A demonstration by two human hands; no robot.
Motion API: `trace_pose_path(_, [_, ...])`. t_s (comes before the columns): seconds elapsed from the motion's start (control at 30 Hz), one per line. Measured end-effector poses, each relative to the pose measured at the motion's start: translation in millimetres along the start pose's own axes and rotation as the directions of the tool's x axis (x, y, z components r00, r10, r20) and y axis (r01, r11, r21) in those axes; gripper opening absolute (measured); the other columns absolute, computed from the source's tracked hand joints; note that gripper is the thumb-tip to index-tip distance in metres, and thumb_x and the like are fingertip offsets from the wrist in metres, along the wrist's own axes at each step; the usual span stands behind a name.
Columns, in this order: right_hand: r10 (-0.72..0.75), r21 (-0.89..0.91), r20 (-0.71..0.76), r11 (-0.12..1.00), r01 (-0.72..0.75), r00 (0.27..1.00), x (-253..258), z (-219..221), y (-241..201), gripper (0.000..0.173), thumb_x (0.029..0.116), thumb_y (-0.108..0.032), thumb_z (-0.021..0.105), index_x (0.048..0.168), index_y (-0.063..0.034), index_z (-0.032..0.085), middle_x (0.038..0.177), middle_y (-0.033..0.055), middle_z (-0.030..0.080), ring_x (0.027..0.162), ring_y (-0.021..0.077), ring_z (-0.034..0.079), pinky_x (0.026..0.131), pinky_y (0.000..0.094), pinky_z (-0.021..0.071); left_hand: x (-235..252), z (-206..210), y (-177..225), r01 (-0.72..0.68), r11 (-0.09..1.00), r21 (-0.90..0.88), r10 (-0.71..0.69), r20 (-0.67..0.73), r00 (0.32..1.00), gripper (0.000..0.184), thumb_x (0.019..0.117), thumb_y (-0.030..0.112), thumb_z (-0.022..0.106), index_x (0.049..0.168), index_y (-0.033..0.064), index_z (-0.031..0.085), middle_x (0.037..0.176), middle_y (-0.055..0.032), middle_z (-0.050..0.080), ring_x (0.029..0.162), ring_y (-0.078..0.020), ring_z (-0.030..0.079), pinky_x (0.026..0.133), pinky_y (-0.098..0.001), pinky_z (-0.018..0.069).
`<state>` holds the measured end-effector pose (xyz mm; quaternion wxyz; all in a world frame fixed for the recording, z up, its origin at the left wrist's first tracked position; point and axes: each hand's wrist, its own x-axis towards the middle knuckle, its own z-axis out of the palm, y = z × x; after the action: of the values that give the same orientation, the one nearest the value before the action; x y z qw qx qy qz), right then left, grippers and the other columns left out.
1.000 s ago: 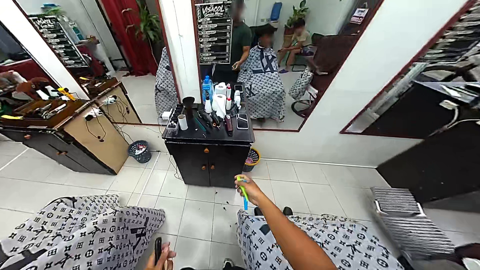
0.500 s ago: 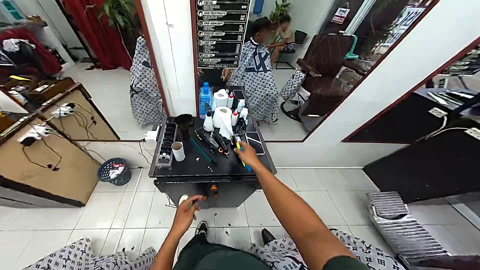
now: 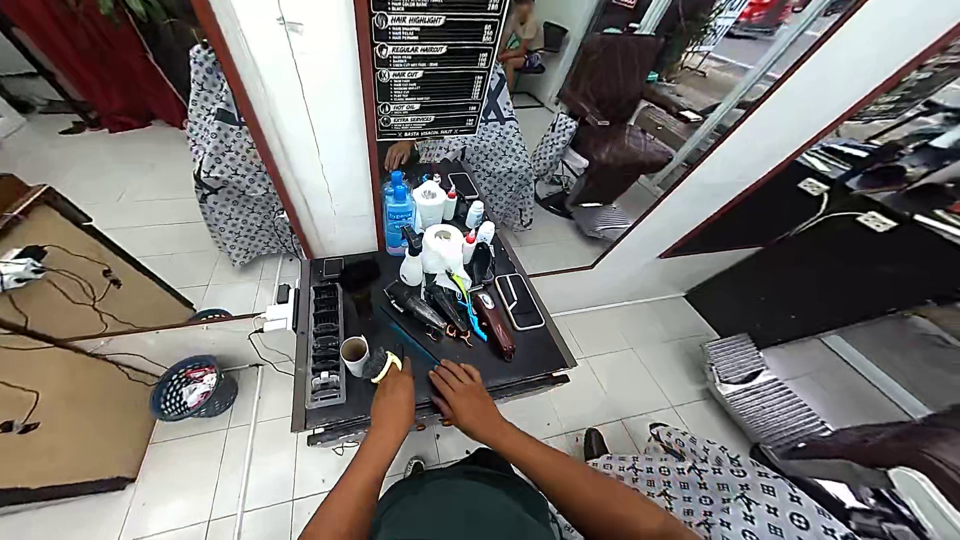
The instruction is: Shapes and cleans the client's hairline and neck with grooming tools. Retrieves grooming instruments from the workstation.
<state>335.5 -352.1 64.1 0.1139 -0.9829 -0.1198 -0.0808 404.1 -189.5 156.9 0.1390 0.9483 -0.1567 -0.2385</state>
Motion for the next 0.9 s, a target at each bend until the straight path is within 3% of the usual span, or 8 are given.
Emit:
trace_pose_path(0.1, [-0.069, -0.085, -0.131, 0.995, 0.058, 0.989, -39.3, 6.4, 12.2, 0.045, 0.0936, -0.040, 0.069, 0.130, -0.0133, 0.069, 0.137, 0.0063, 0.066, 0.134, 0.0298, 0.057, 0.106, 0.0565, 0.0466, 27.2, -6.3, 13.0, 0.003, 0.998, 0.067, -0.002, -0.022, 1.000, 0.048, 0.1059, 0.002, 0.038, 0.154, -0.0032, 0.039, 0.147, -0.0298, 0.049, 0.132, -0.0421, 0.055, 0.108, -0.0502, 0.0471])
trace_pose_path(0.33, [0.163, 0.249, -0.277, 0.964, -0.094, 0.947, -62.2, -5.1, 21.9, 0.029, 0.0893, 0.007, 0.062, 0.113, -0.0030, 0.075, 0.107, 0.0158, 0.074, 0.100, 0.0321, 0.073, 0.087, 0.0439, 0.0611, 58.8, -46.3, 20.8, 0.045, 0.985, 0.165, -0.055, 0.055, 0.997, 0.052, 0.1053, 0.004, 0.040, 0.157, 0.0065, 0.037, 0.137, -0.0319, 0.056, 0.126, -0.0475, 0.058, 0.100, -0.0592, 0.0500])
trace_pose_path(0.43, [0.694, 0.804, -0.102, 0.480, -0.352, 0.713, -66.8, -28.6, 7.1, 0.027, 0.0910, 0.005, 0.067, 0.117, 0.0089, 0.068, 0.106, 0.0171, 0.073, 0.090, 0.0201, 0.073, 0.083, 0.0342, 0.0621, 48.1, -59.9, 16.6, 0.002, 0.988, 0.156, 0.000, -0.014, 1.000, 0.048, 0.1068, 0.008, 0.041, 0.155, 0.0113, 0.044, 0.137, -0.0293, 0.058, 0.126, -0.0464, 0.058, 0.100, -0.0586, 0.0498])
trace_pose_path(0.5, [0.845, 0.969, 0.028, 0.109, -0.223, 0.534, -60.3, -42.4, 1.2, 0.030, 0.0849, 0.012, 0.068, 0.114, 0.0078, 0.064, 0.095, 0.0102, 0.072, 0.076, 0.0146, 0.072, 0.072, 0.0309, 0.0640, 39.2, -61.5, 8.9, -0.103, 0.993, 0.063, 0.110, -0.119, 0.987, 0.044, 0.1098, 0.025, 0.044, 0.150, 0.0072, 0.052, 0.144, -0.0246, 0.056, 0.132, -0.0421, 0.055, 0.108, -0.0560, 0.0455])
trace_pose_path(0.6, [0.828, 0.996, 0.081, -0.042, -0.083, 0.556, -36.2, -58.0, -15.6, 0.028, 0.0852, 0.013, 0.066, 0.111, 0.0059, 0.061, 0.093, 0.0079, 0.071, 0.076, 0.0159, 0.073, 0.074, 0.0346, 0.0651, 27.2, -47.9, 1.1, -0.273, 0.915, -0.298, 0.227, -0.181, 0.957, 0.061, 0.1027, 0.049, 0.055, 0.141, 0.0027, 0.059, 0.141, -0.0190, 0.061, 0.132, -0.0346, 0.057, 0.111, -0.0550, 0.0437])
trace_pose_path(0.67, [0.682, 0.991, 0.064, 0.040, -0.124, 0.729, -11.7, -64.8, -28.6, 0.022, 0.0880, 0.007, 0.068, 0.109, 0.0081, 0.063, 0.094, 0.0097, 0.072, 0.079, 0.0164, 0.073, 0.076, 0.0350, 0.0645, 25.1, -23.1, 0.2, -0.290, 0.686, -0.668, 0.224, -0.185, 0.957, 0.045, 0.1032, 0.036, 0.059, 0.130, 0.0006, 0.066, 0.126, -0.0149, 0.069, 0.119, -0.0243, 0.065, 0.105, -0.0456, 0.0497])
trace_pose_path(0.77, [0.502, 0.806, -0.127, 0.554, -0.206, 0.855, 35.6, -64.6, -15.8, 0.022, 0.0963, -0.015, 0.068, 0.103, 0.0044, 0.074, 0.099, 0.0125, 0.074, 0.092, 0.0174, 0.070, 0.087, 0.0339, 0.0577, 24.7, 0.7, -2.3, -0.255, 0.229, -0.939, 0.045, -0.252, 0.967, 0.034, 0.1095, 0.012, 0.038, 0.108, -0.0079, 0.065, 0.105, -0.0138, 0.075, 0.097, -0.0194, 0.073, 0.086, -0.0370, 0.0599])
trace_pose_path(0.9, [0.468, 0.358, 0.111, 0.804, -0.475, 0.877, 97.3, -58.9, 20.3, 0.050, 0.1032, -0.035, 0.058, 0.142, -0.0032, 0.058, 0.139, 0.0198, 0.060, 0.134, 0.0381, 0.051, 0.113, 0.0536, 0.0393, 5.7, 4.4, -23.2, -0.213, 0.237, -0.948, 0.008, -0.217, 0.976, 0.037, 0.1110, 0.013, 0.032, 0.107, -0.0065, 0.063, 0.103, -0.0132, 0.076, 0.090, -0.0209, 0.076, 0.075, -0.0359, 0.0627])
